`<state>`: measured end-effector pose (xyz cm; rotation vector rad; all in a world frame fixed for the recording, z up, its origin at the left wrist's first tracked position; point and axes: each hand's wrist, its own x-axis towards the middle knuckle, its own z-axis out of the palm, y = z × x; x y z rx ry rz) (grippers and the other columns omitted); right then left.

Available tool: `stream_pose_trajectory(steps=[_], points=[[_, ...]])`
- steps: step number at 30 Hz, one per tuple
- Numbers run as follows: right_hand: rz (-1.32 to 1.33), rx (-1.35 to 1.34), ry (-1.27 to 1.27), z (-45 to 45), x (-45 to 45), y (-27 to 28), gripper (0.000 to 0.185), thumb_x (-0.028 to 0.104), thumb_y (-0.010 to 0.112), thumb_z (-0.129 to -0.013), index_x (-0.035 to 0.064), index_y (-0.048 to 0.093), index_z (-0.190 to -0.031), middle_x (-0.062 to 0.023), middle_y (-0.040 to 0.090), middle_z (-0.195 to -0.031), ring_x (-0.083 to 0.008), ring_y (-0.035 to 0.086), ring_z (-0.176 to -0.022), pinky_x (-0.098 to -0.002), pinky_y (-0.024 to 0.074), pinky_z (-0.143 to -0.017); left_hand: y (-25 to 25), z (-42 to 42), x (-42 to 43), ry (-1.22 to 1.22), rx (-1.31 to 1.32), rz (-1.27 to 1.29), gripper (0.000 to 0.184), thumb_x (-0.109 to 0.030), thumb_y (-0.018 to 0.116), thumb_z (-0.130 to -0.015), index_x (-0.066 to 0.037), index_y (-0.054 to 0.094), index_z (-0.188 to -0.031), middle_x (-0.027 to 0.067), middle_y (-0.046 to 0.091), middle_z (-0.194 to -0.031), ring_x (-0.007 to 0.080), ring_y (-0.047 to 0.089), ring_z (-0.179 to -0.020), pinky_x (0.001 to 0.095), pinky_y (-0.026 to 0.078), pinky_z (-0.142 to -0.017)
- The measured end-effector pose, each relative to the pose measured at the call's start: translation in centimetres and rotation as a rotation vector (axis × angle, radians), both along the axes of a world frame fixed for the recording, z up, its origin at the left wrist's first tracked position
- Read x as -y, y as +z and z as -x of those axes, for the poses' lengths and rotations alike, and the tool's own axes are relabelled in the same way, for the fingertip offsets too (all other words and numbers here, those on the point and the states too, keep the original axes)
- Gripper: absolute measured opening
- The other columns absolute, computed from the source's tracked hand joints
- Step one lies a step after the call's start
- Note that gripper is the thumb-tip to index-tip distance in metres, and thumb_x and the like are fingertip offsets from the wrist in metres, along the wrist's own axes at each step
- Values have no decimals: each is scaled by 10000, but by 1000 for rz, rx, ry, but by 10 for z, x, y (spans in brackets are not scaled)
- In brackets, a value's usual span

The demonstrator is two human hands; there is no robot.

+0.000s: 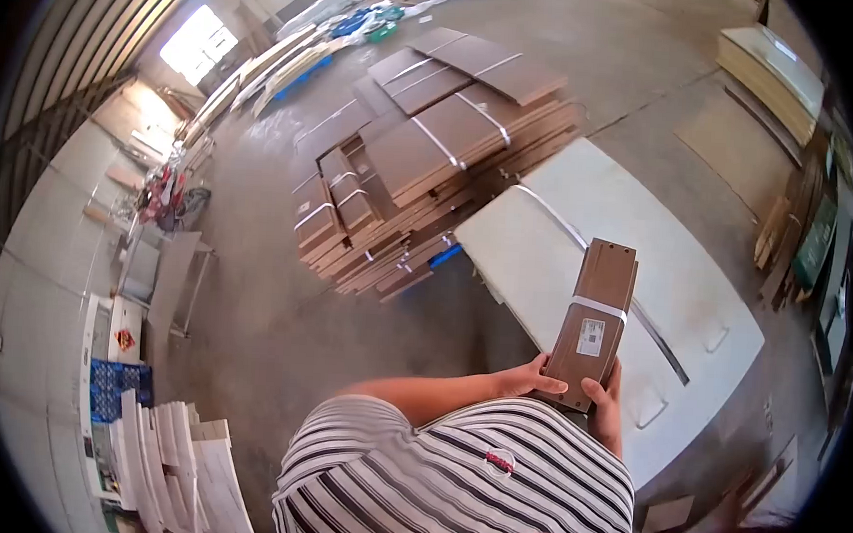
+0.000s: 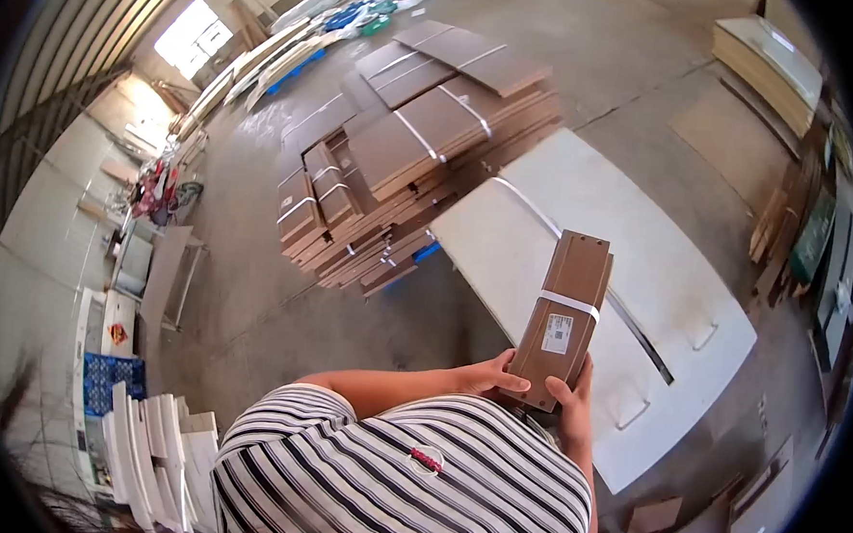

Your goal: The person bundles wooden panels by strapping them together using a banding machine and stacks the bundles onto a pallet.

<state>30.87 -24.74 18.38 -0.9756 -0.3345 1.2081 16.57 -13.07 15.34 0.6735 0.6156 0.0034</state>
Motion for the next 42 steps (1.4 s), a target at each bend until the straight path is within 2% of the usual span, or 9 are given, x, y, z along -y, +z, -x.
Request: stream_pose_trajectory(steps=[13,17,28,30,31,33,34,38,42], points=[[23,33,347,121,-185,-41,831,189,686,-663,21,248,-1349,-144,415,-1245,-252,414,-1157,-362,344,-975,-33,157,-128,345,-37,-48,957,-203,779,-681,-28,139,-1370,133,365,-1288,235,371,-1221,363,304,-1038],[30,119,407,128,-214,-42,837,200,694,-667,9,245,-1347,-147,410,-1248,-256,400,-1167,-364,311,-1001,-37,168,-144,392,-58,-69,1001,-262,801,-657,-18,129,-1357,134,351,-1288,228,360,-1211,355,279,-1043],[68,242,625,87,-279,-72,745,338,644,-780,-1,280,-1335,-162,391,-1293,-257,370,-1211,-365,282,-1020,-48,156,-180,640,-2,28,819,-245,728,-722,-28,225,-1331,148,422,-1210,253,474,-1089,375,409,-939],[220,680,551,65,-275,-103,737,357,639,-774,3,305,-1327,-198,372,-1317,-305,350,-1238,-393,266,-1036,-29,155,-185,719,21,150,681,-224,703,-747,-87,307,-1283,116,465,-1168,243,486,-1085,405,439,-906],[222,680,553,53,-269,-113,737,357,639,-774,3,305,-1327,-198,372,-1317,-305,350,-1238,-393,266,-1036,-31,156,-191,720,21,153,681,-224,703,-747,-87,307,-1283,116,465,-1168,243,486,-1085,405,439,-906],[247,1528,433,31,-256,-129,741,338,637,-758,12,301,-1333,-247,344,-1328,-353,320,-1252,-427,257,-1043,-32,156,-209,797,53,140,502,-202,613,-822,-105,358,-1243,113,509,-1161,238,501,-1087,415,446,-907],[242,1530,439,24,-252,-136,741,338,637,-758,12,301,-1333,-247,344,-1328,-353,320,-1252,-427,257,-1043,-29,156,-221,855,61,131,393,-188,601,-835,-98,425,-1175,90,559,-1084,235,552,-1005,410,472,-869],[507,1432,474,14,-246,-164,765,297,649,-728,-14,290,-1327,-266,314,-1343,-398,272,-1271,-444,226,-1063,-53,181,-300,931,82,69,249,-211,619,-822,-101,529,-1026,71,567,-1062,222,550,-1009,409,480,-846],[546,1487,539,20,-248,-193,884,317,679,-696,-21,207,-1363,-301,254,-1372,-445,198,-1301,-484,176,-1082,-55,208,-412,973,78,65,222,-217,637,-801,-144,529,-980,23,559,-993,193,533,-996,408,475,-821]])
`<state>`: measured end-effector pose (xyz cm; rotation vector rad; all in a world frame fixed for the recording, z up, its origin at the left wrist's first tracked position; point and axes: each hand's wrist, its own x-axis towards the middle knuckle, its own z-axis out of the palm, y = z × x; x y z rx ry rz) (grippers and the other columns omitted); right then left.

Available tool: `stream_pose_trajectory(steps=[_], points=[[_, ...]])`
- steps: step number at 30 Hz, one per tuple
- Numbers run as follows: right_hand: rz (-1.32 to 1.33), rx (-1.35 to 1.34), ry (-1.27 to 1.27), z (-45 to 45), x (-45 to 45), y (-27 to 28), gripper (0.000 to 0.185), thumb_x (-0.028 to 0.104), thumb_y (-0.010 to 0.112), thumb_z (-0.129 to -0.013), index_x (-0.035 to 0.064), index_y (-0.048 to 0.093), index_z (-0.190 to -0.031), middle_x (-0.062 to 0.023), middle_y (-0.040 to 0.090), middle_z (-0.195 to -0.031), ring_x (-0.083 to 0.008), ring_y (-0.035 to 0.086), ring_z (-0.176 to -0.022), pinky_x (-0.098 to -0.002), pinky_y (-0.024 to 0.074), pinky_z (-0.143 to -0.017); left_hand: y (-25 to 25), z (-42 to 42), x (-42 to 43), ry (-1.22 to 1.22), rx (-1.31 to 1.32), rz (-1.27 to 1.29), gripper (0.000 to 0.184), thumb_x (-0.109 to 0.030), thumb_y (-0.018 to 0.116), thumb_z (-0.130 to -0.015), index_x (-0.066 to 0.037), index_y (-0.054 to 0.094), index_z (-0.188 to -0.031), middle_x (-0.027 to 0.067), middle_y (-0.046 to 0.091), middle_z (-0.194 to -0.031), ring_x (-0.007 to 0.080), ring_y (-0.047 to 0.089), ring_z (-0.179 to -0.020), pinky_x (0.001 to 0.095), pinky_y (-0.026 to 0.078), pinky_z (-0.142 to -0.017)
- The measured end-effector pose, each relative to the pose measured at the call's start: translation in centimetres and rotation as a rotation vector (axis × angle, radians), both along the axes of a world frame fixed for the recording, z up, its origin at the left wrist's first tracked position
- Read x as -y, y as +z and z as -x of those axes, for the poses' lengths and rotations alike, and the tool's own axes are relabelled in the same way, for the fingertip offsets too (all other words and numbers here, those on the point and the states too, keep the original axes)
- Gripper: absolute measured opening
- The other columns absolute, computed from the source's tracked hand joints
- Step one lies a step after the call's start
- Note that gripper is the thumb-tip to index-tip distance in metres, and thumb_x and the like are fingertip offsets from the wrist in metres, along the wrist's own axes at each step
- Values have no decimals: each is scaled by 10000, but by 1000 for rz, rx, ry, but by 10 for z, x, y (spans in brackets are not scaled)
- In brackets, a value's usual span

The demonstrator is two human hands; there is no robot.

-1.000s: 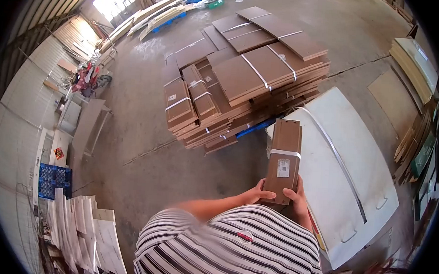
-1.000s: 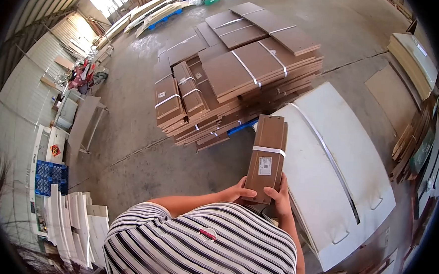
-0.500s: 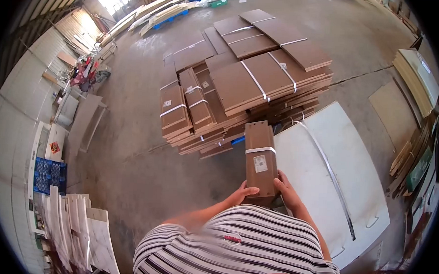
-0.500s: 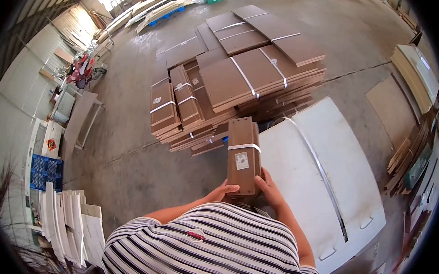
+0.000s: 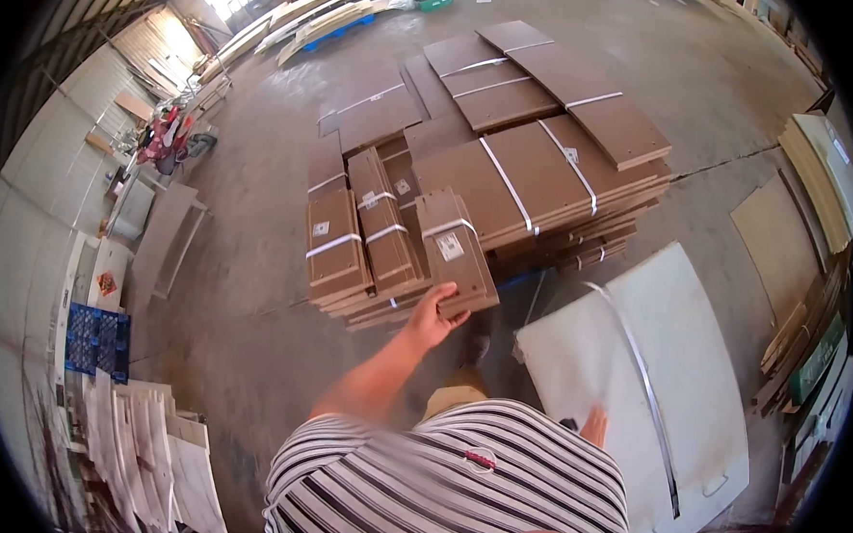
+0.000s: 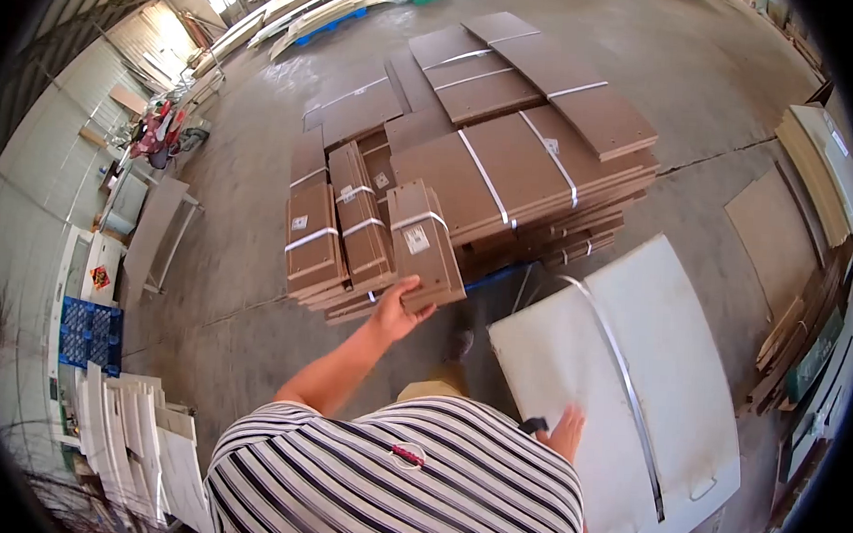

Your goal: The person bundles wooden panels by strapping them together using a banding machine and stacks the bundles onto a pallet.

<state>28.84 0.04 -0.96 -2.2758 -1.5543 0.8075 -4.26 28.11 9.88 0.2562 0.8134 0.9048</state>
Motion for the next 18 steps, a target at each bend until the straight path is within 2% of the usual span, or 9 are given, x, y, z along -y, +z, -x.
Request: stream_pose_trajectory(steps=[2,4,8,10,14,17,18], points=[[0,177,-50,0,7,-51,853,335,667,-710,-18,233,-1354,-320,300,-1334,-455,258,-1266,-494,221,-1058,25,6,-64,117,-173,36,184,-243,652,-781,-151,555,-907,9,566,-939,182,529,-964,386,468,-775],[7,482,-137,-1,33,-138,824,354,654,-724,-16,259,-1346,-339,347,-1297,-466,318,-1231,-504,265,-1034,21,23,-138,85,-164,28,213,-261,662,-766,-155,553,-915,4,565,-936,180,528,-940,374,460,-758],[204,276,-227,12,-19,-52,812,356,651,-728,-18,269,-1340,-340,360,-1283,-465,334,-1218,-502,276,-1025,15,45,-257,51,-242,23,285,-320,689,-725,-168,531,-907,8,546,-962,198,512,-949,357,447,-730],[289,239,-275,20,-29,-35,807,357,649,-730,-19,274,-1337,-340,367,-1276,-464,342,-1211,-501,281,-1021,12,51,-299,75,-294,33,293,-313,690,-717,-167,529,-914,8,539,-960,196,507,-943,357,442,-737],[425,209,-318,27,-43,-13,795,359,645,-734,-21,284,-1331,-341,380,-1262,-463,357,-1198,-499,292,-1012,-1,76,-338,120,-495,44,313,-303,694,-695,-161,533,-923,2,527,-955,184,494,-932,353,426,-757],[485,200,-336,29,-52,-4,786,361,643,-737,-22,292,-1327,-342,390,-1251,-462,369,-1187,-497,300,-1006,-17,99,-328,146,-521,59,313,-287,699,-683,-174,534,-922,-13,518,-974,167,480,-965,379,411,-814],[502,198,-341,29,-54,-1,783,362,642,-738,-23,294,-1326,-342,394,-1248,-462,373,-1184,-497,303,-1003,-20,105,-317,172,-519,64,301,-292,694,-691,-178,530,-917,-19,527,-957,166,488,-950,376,415,-787]])
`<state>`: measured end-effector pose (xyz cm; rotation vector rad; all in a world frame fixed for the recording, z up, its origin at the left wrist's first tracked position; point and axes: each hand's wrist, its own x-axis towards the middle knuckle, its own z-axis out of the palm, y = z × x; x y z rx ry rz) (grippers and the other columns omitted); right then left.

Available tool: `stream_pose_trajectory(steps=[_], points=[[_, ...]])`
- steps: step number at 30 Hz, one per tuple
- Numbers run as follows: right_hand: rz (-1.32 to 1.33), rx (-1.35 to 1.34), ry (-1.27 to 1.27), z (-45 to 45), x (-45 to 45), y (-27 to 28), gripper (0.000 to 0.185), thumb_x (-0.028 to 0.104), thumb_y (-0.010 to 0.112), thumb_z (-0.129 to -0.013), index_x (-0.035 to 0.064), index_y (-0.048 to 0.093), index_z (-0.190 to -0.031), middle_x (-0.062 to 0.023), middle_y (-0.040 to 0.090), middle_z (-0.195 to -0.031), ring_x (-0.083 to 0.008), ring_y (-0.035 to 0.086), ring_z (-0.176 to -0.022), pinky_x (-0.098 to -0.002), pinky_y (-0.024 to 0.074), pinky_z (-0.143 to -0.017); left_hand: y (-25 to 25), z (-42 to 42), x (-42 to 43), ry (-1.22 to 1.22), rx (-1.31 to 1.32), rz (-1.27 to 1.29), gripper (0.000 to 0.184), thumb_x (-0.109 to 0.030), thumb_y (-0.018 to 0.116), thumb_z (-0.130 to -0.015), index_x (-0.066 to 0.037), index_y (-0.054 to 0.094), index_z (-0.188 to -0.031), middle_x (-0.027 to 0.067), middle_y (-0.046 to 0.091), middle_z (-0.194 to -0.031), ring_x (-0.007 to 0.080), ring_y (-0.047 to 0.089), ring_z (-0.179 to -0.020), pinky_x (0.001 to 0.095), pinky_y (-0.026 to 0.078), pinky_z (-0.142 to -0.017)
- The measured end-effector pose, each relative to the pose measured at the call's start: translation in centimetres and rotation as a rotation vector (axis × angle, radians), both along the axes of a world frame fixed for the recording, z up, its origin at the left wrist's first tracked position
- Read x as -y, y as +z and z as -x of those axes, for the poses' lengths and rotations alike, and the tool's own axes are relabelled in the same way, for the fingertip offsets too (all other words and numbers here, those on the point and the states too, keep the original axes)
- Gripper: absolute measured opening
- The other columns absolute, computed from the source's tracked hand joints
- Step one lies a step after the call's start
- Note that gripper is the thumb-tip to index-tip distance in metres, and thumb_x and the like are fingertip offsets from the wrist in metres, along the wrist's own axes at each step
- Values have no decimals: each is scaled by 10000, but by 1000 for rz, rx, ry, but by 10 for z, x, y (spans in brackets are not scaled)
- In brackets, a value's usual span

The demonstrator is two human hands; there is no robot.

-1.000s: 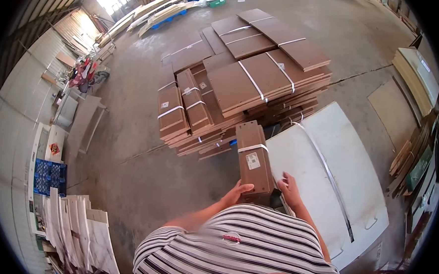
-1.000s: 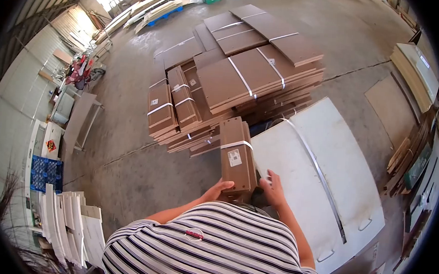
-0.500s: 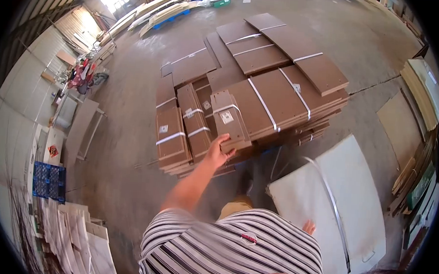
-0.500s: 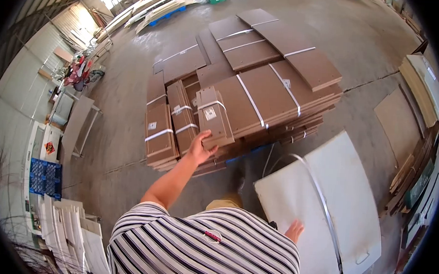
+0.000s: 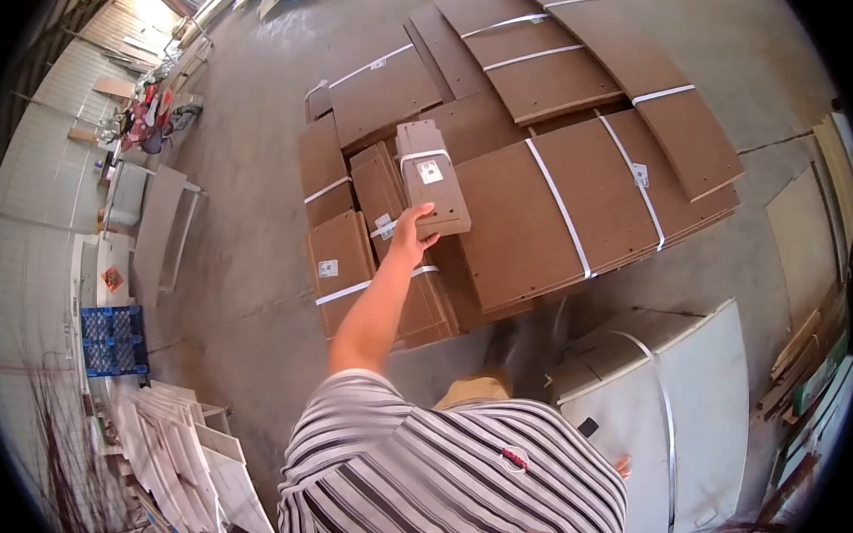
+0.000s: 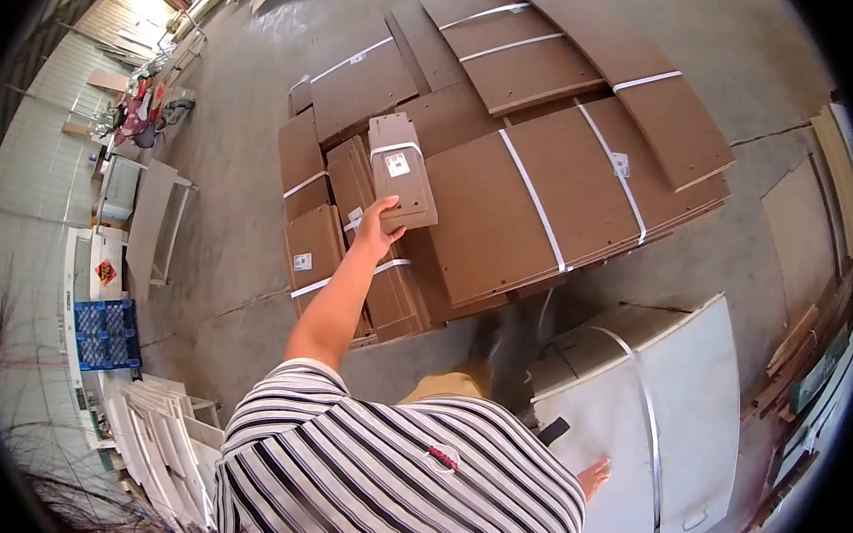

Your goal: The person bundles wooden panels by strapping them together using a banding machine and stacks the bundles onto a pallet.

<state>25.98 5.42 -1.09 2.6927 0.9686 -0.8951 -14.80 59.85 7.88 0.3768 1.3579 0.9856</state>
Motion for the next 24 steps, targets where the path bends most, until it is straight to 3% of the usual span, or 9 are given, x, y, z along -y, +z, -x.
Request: stream_pose_trajectory(steps=[4,9,13,15,16,18,20,22,24], points=[[43,-7,-11,-2,-7,7,772,364,638,-742,-25,304,-1320,-343,407,-1234,-460,388,-1171,-495,314,-995,-6,10,38,173,362,21,225,-302,662,-742,-195,522,-882,-17,546,-921,170,506,-915,339,423,-701],[54,-10,-3,-10,-12,9,759,367,634,-747,-28,317,-1313,-344,424,-1216,-459,408,-1154,-493,328,-984,-9,-3,49,214,477,-52,219,-309,643,-780,-172,529,-907,20,543,-945,193,511,-914,343,449,-697],[41,-11,4,-18,-12,8,748,369,630,-751,-30,327,-1307,-345,438,-1202,-457,423,-1140,-491,338,-975,-13,5,74,-55,146,160,260,-331,556,-870,-96,516,-972,126,526,-1015,239,525,-974,362,477,-757],[32,-19,1,-22,-11,6,743,370,628,-754,-31,332,-1304,-346,444,-1195,-457,431,-1133,-490,344,-971,-62,30,96,-182,-923,-217,214,-294,542,-878,-84,521,-917,74,533,-883,179,545,-835,294,463,-680],[28,-22,0,-24,-11,6,740,371,627,-755,-32,334,-1302,-346,448,-1192,-456,435,-1130,-489,347,-969,-62,55,108,-361,-802,-228,171,-254,530,-874,-83,525,-858,7,494,-742,105,505,-678,238,419,-581],[30,-34,-14,-27,-11,6,735,372,626,-757,-33,339,-1300,-346,454,-1185,-456,443,-1123,-488,352,-964,-27,56,158,-41,-442,-214,120,-201,527,-862,-95,520,-807,-40,431,-660,54,435,-582,226,366,-489],[42,-47,-37,-30,-9,9,730,373,624,-759,-34,344,-1297,-347,461,-1178,-455,450,-1116,-487,358,-960,-40,83,196,161,-561,-125,122,-197,552,-844,-76,534,-858,-14,487,-699,69,471,-598,229,390,-478],[63,-67,-62,-31,-14,15,725,374,622,-761,-35,349,-1294,-347,468,-1171,-455,458,-1110,-486,363,-956,-75,119,224,342,-913,-122,203,-222,586,-819,-51,544,-920,13,539,-732,87,498,-590,240,419,-478],[156,-111,-126,-33,-30,32,720,375,620,-763,-36,354,-1291,-348,475,-1164,-454,466,-1103,-485,369,-951,-95,165,249,376,-983,-46,267,-238,603,-806,-34,544,-967,35,571,-760,101,522,-609,241,442,-502]])
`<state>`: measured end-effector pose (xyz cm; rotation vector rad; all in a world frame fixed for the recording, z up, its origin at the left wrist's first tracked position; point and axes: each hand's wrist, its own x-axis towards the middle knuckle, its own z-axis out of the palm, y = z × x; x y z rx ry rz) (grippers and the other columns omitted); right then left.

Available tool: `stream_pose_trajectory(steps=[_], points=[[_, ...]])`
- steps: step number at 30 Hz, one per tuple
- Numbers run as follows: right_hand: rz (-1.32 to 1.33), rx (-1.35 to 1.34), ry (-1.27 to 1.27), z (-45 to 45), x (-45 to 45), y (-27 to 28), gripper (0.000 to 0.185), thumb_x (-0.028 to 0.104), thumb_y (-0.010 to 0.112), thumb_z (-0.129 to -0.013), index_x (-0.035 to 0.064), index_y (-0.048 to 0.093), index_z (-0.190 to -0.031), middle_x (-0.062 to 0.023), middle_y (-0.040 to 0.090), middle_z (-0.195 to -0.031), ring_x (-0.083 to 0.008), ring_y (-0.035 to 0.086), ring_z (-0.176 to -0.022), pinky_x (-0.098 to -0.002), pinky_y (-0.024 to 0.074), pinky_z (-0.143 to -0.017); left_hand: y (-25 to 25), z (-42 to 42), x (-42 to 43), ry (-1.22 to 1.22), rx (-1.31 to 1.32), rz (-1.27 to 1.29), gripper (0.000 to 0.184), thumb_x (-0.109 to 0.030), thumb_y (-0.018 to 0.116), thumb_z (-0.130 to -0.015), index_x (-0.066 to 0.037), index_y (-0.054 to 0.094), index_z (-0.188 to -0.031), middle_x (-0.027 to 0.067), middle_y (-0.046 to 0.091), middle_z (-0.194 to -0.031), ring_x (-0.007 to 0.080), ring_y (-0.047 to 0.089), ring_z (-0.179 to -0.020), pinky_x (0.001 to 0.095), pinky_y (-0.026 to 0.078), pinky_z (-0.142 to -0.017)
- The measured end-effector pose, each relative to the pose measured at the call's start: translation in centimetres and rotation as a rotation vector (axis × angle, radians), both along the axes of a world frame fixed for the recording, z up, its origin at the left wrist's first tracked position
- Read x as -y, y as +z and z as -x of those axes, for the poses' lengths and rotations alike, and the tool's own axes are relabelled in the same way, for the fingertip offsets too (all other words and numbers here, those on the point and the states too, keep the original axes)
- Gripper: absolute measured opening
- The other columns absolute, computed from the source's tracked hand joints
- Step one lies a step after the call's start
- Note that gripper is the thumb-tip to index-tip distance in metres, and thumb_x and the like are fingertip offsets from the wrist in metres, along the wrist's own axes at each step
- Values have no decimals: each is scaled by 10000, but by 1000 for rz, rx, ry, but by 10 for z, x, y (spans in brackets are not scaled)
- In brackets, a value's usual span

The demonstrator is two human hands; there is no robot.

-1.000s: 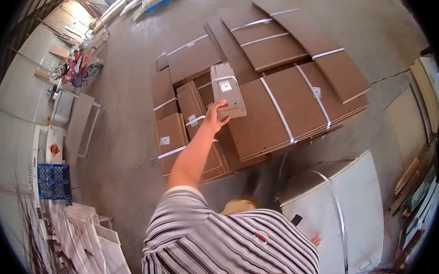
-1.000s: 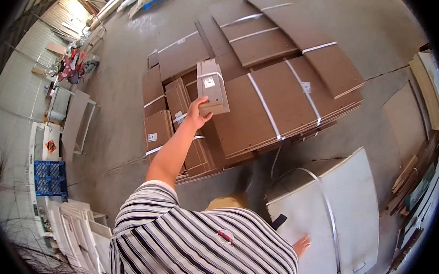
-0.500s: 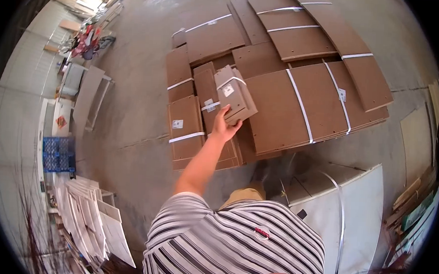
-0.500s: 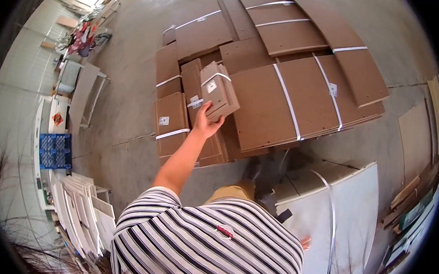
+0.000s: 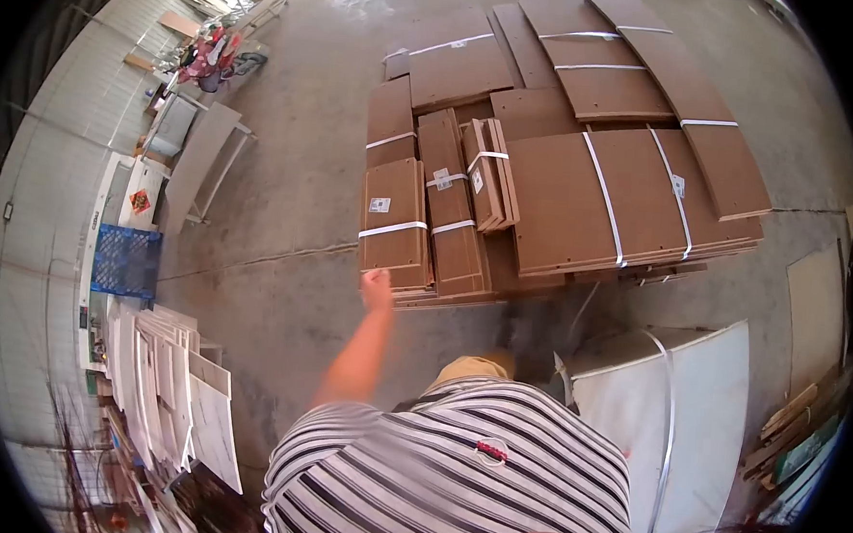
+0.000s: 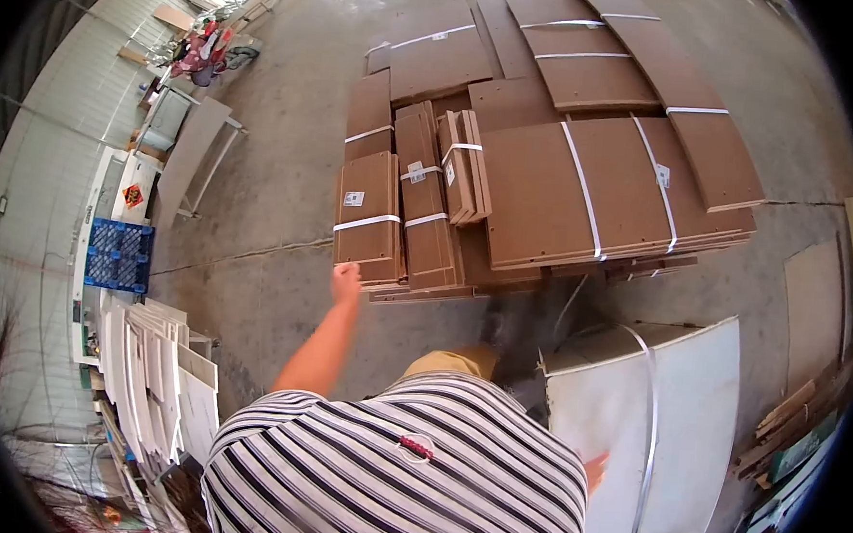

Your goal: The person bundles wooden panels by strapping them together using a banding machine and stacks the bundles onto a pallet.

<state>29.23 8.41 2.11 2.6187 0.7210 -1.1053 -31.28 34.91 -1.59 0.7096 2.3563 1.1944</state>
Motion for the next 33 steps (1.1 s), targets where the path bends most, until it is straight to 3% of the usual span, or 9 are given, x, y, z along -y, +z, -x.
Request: stream_pose_trajectory(steps=[2,4,6,8,11,17,20,23,33], points=[[7,-2,-5,6,-23,30,715,376,618,-765,-37,359,-1288,-348,481,-1157,-453,474,-1096,-484,374,-947,-37,58,14,101,-112,37,257,-251,591,-812,-39,546,-949,22,551,-724,104,513,-601,253,441,-503],[-488,244,188,-13,-29,4,443,286,548,-837,-43,507,-1131,-282,565,-1076,-403,554,-1006,-467,448,-846,-32,97,22,130,-9,117,269,-275,580,-823,-44,545,-955,22,546,-720,109,511,-598,259,440,-503],[-846,139,141,18,-100,54,379,210,549,-842,-35,510,-1128,-251,579,-1065,-360,572,-1002,-437,468,-827,-24,116,25,162,93,196,282,-299,569,-834,-49,545,-962,22,540,-717,114,509,-596,265,439,-503],[-902,-70,38,70,-175,106,386,161,564,-837,-26,486,-1166,-220,586,-1059,-262,595,-971,-342,470,-833,-6,129,23,44,337,174,370,-394,548,-857,-62,521,-1018,37,542,-785,128,513,-662,278,433,-572],[-1177,-551,-2,140,-264,85,480,190,652,-806,-9,463,-1200,-175,563,-1114,-209,568,-998,-301,455,-856,-43,168,2,-46,540,29,445,-472,526,-867,-82,487,-1077,53,547,-915,150,507,-762,285,417,-674],[-1079,-335,605,281,-437,30,862,381,707,-719,-67,287,-1325,-256,381,-1307,-380,353,-1231,-414,286,-1038,41,111,-79,-137,742,276,533,-529,428,-898,-112,437,-1231,52,543,-1129,216,537,-948,341,439,-822],[-994,-307,572,333,-495,12,948,412,724,-686,-54,238,-1355,-233,358,-1335,-373,345,-1233,-413,288,-1038,7,113,-102,-305,1005,36,655,-615,328,-886,-113,399,-1300,69,529,-1219,239,499,-1118,408,437,-886],[-872,-127,591,360,-508,4,960,412,740,-655,-48,262,-1349,-213,390,-1311,-379,379,-1186,-421,314,-1017,12,121,-118,-266,1160,175,688,-632,321,-873,-107,406,-1308,71,504,-1255,243,485,-1142,432,410,-945],[-990,-76,613,362,-501,9,891,359,748,-616,-27,358,-1318,-202,512,-1154,-356,466,-999,-418,379,-904,-16,128,-125,-245,983,100,784,-656,341,-858,-34,366,-1335,143,460,-1290,261,481,-1144,377,413,-939]])
